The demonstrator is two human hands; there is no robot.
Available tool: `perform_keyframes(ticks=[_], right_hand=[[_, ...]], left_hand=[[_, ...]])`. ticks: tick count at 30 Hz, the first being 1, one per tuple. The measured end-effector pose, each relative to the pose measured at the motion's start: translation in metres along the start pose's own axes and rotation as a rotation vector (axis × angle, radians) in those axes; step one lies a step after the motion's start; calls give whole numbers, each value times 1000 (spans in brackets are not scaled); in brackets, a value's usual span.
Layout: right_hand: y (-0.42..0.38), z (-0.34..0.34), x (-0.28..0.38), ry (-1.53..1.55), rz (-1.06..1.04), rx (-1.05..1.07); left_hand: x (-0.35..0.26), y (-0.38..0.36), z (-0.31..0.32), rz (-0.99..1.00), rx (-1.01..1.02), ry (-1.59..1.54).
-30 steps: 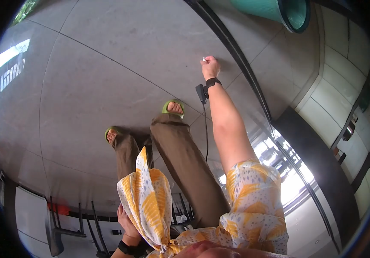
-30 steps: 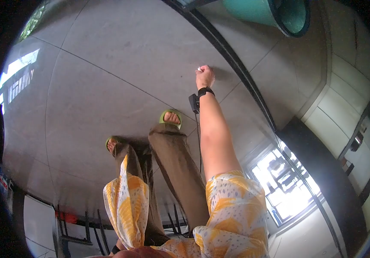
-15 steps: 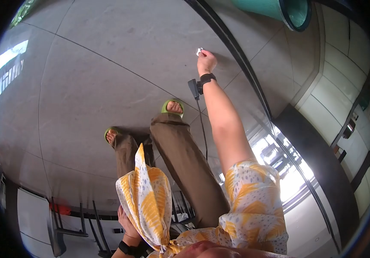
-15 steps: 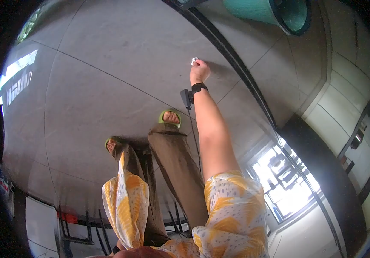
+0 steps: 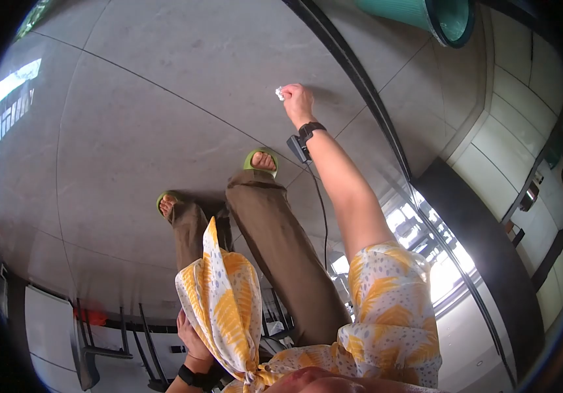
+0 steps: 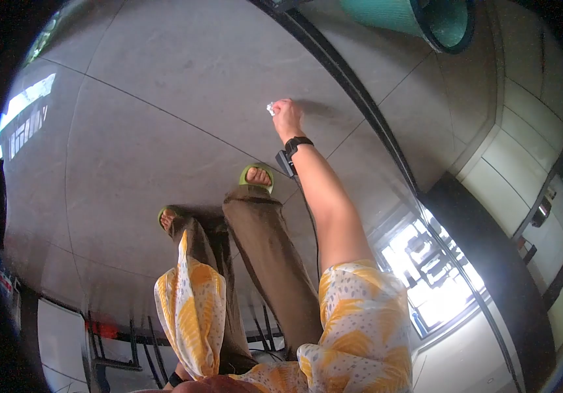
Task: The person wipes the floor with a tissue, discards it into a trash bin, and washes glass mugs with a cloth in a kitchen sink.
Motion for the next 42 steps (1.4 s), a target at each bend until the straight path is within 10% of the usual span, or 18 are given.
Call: perform_keyframes(ticks=[19,33,35,38,42], right_hand=[[-79,46,14,-67,-217,282],[-129,53,2,-66,218,-153],[-130,51,-6,59,292,-195],[-105,23,-13,449,397,-456],[-83,22,1,175,296,-488]], left_hand=[[9,-12,6,37,21,-34],[57,-32,34,-35,15,-24],[117,-63,110,203,152,559],[26,-21,15,-57,59,-23],[7,-20,4,52,7,10]])
Point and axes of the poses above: each hand's wrist, its own y-axis towards the middle knuckle, its own z-axis out of the palm, x = y × z, the point moved 10 cm from there along y, towards the middle knuckle, and after that the axes turned 7 degrees about -z, right-handed, at the moved point
